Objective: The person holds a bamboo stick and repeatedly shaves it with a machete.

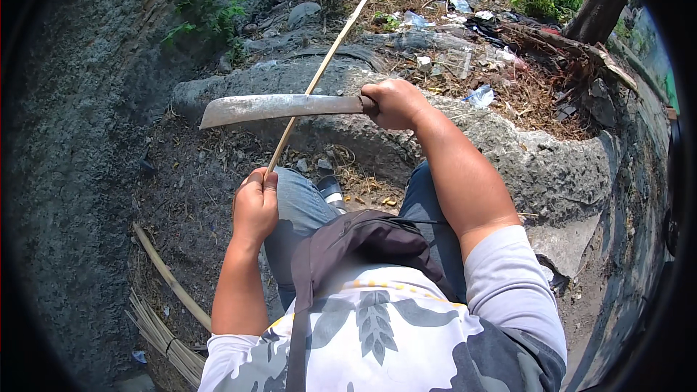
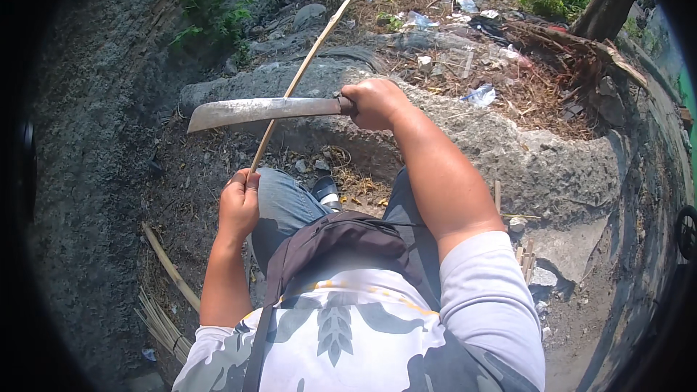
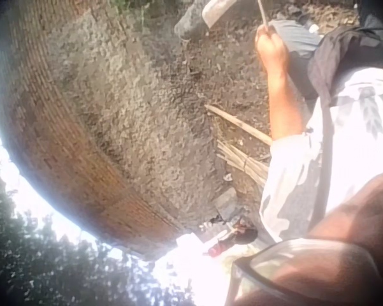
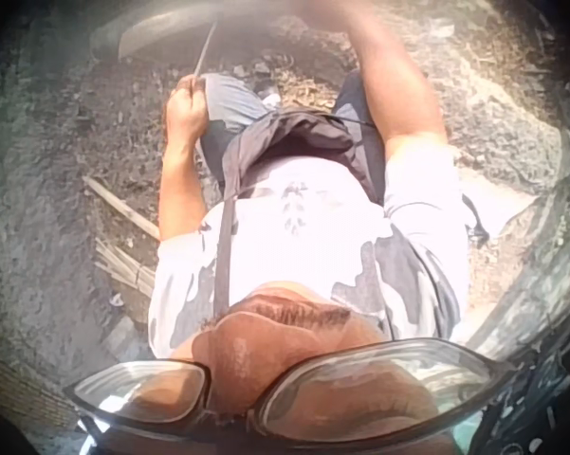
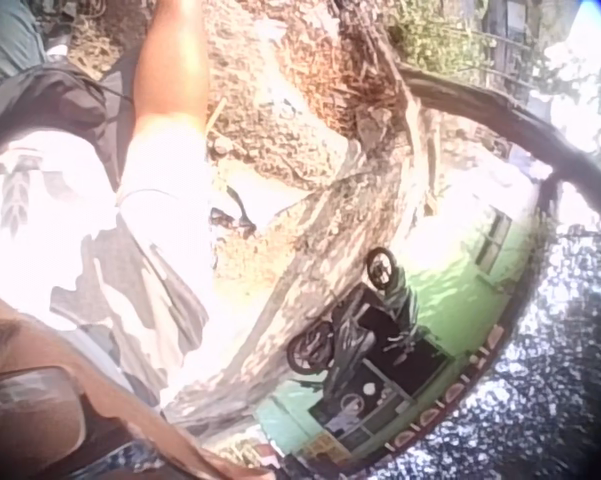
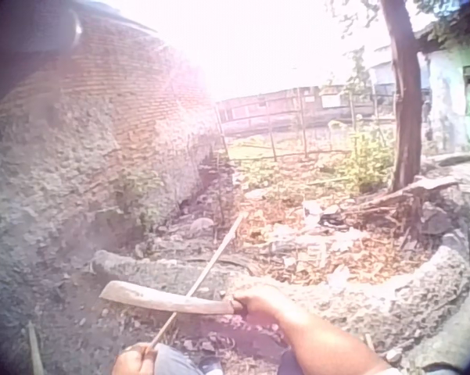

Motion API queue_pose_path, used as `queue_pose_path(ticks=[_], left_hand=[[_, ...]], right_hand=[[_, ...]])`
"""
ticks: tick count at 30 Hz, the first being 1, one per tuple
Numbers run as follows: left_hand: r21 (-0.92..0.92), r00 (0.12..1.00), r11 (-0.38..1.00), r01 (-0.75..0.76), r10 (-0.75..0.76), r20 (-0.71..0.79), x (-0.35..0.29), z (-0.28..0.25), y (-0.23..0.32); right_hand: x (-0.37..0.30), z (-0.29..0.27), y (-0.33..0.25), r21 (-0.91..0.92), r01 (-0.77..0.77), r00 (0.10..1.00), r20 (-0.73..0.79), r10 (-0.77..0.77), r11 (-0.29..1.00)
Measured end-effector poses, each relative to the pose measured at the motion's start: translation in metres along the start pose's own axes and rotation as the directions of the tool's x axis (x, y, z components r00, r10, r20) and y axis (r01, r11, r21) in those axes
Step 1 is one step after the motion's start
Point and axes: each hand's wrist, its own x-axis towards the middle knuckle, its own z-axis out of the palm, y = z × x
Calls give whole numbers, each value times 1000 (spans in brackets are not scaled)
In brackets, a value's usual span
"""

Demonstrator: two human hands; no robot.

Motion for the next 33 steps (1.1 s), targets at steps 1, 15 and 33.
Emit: queue_pose_path(ticks=[1, 15, 33], left_hand=[[-6, 1000, 1000, 0, 0, 6, 1, 0, -1], [74, 997, 996, -55, 59, -58, 8, 18, 2], [83, 998, 995, -53, 56, -38, -18, -10, -25]], right_hand=[[-1, 1, -2, 10, 7, 999, -39, -6, 1000], [8, -1, 27, 136, -278, 960, -8, 281, 951], [0, -5, 45, 190, -368, 924, -33, 380, 910]])
